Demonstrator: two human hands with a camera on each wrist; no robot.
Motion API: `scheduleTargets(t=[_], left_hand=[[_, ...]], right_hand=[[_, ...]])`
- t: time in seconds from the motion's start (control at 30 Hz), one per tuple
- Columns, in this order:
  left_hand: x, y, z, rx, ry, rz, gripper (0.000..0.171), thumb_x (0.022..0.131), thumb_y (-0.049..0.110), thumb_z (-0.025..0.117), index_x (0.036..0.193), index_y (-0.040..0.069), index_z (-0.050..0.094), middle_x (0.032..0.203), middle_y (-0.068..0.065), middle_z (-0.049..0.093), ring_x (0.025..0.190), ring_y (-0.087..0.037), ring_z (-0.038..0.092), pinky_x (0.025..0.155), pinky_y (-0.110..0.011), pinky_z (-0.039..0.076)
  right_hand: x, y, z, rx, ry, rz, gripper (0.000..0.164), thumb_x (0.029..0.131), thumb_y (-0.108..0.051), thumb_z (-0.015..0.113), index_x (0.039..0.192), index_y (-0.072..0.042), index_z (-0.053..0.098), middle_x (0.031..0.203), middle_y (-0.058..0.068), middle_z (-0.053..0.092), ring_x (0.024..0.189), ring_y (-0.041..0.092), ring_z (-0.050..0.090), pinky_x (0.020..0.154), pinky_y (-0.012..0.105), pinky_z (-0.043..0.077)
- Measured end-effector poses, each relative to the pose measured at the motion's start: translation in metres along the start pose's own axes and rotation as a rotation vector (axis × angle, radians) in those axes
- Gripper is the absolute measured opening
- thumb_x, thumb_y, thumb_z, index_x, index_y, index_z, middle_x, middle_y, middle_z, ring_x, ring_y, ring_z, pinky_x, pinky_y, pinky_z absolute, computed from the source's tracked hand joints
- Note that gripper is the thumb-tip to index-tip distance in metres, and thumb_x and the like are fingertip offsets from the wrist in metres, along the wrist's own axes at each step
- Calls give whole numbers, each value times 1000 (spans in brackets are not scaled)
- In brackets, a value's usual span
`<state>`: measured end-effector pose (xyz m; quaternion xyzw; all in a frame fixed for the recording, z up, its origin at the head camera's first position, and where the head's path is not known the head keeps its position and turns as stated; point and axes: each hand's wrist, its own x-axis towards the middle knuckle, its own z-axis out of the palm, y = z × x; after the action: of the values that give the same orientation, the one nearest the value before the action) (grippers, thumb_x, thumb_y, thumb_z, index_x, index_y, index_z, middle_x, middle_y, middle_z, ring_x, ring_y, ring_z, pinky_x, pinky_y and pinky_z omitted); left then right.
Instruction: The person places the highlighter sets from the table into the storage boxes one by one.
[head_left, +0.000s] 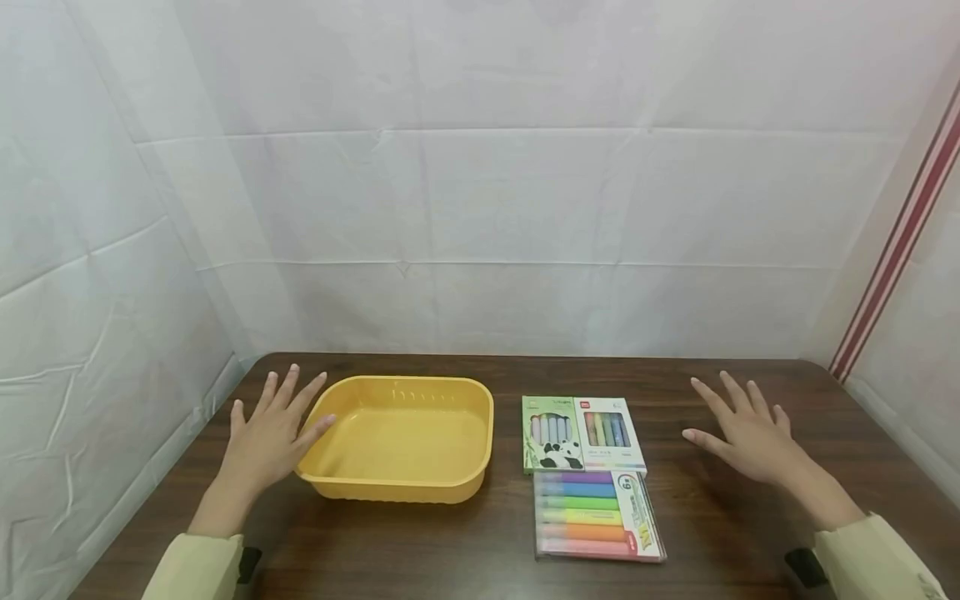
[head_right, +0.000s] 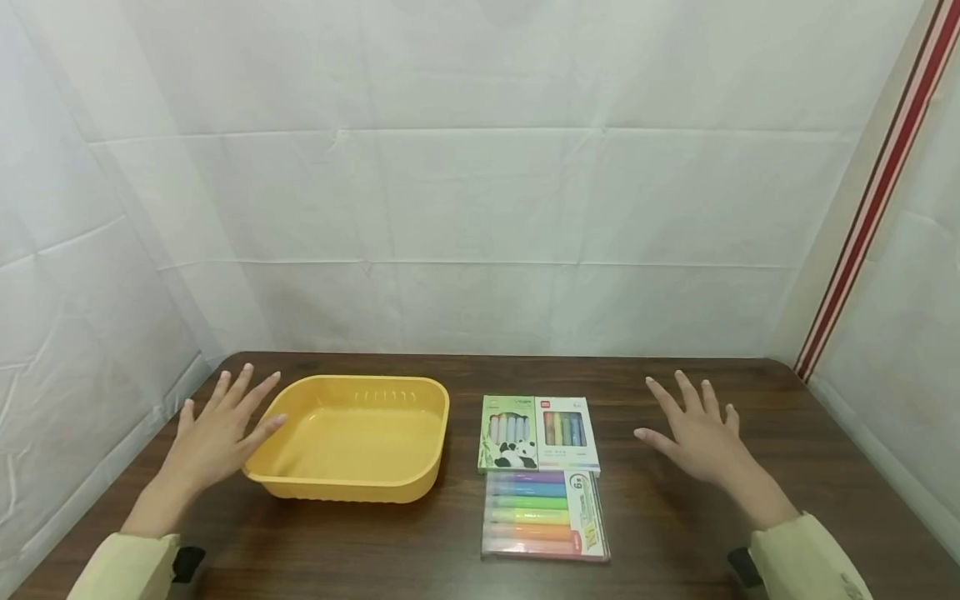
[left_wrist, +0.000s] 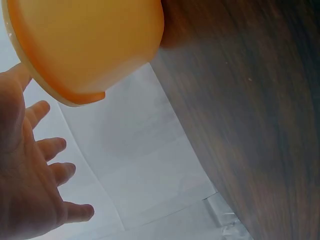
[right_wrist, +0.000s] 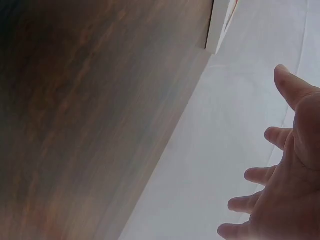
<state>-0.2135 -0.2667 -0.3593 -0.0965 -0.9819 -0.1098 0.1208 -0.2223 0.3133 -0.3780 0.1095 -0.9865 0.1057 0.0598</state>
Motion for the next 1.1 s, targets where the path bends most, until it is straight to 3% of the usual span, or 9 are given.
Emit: scheduleTargets(t=[0.37, 0.63, 0.87, 1.1], left_hand=[[-2, -1, 1, -30, -16, -3, 66, 91, 51, 44, 146, 21, 21, 148, -23, 13, 132, -46, 9, 89, -73, 6], [-3, -4, 4, -86, -27, -16, 68, 90, 50, 47, 146, 21, 21, 146, -25, 18, 131, -48, 14, 89, -73, 9], [-3, -5, 8, -112, -27, 2, 67, 90, 47, 50, 144, 15, 25, 142, -28, 25, 126, -50, 22, 86, -73, 17], [-2, -7, 9, -256, -45, 48, 69, 91, 41, 52, 143, 6, 24, 141, -30, 26, 126, -50, 24, 89, -68, 24]], right_hand=[[-3, -5, 1, 52, 27, -47, 80, 87, -52, 51, 147, -21, 8, 143, 31, 11, 123, 60, 11, 85, 75, 12], [-7, -12, 0, 150, 11, -82, 79, 89, -46, 53, 148, -20, 7, 145, 30, 9, 125, 58, 9, 84, 75, 12], [-11, -17, 1, 197, 1, -98, 78, 89, -44, 54, 147, -20, 9, 145, 28, 11, 126, 56, 12, 81, 76, 15], [-16, -20, 3, 262, -28, -113, 78, 89, -42, 55, 148, -22, 7, 145, 28, 11, 124, 55, 17, 82, 73, 21]])
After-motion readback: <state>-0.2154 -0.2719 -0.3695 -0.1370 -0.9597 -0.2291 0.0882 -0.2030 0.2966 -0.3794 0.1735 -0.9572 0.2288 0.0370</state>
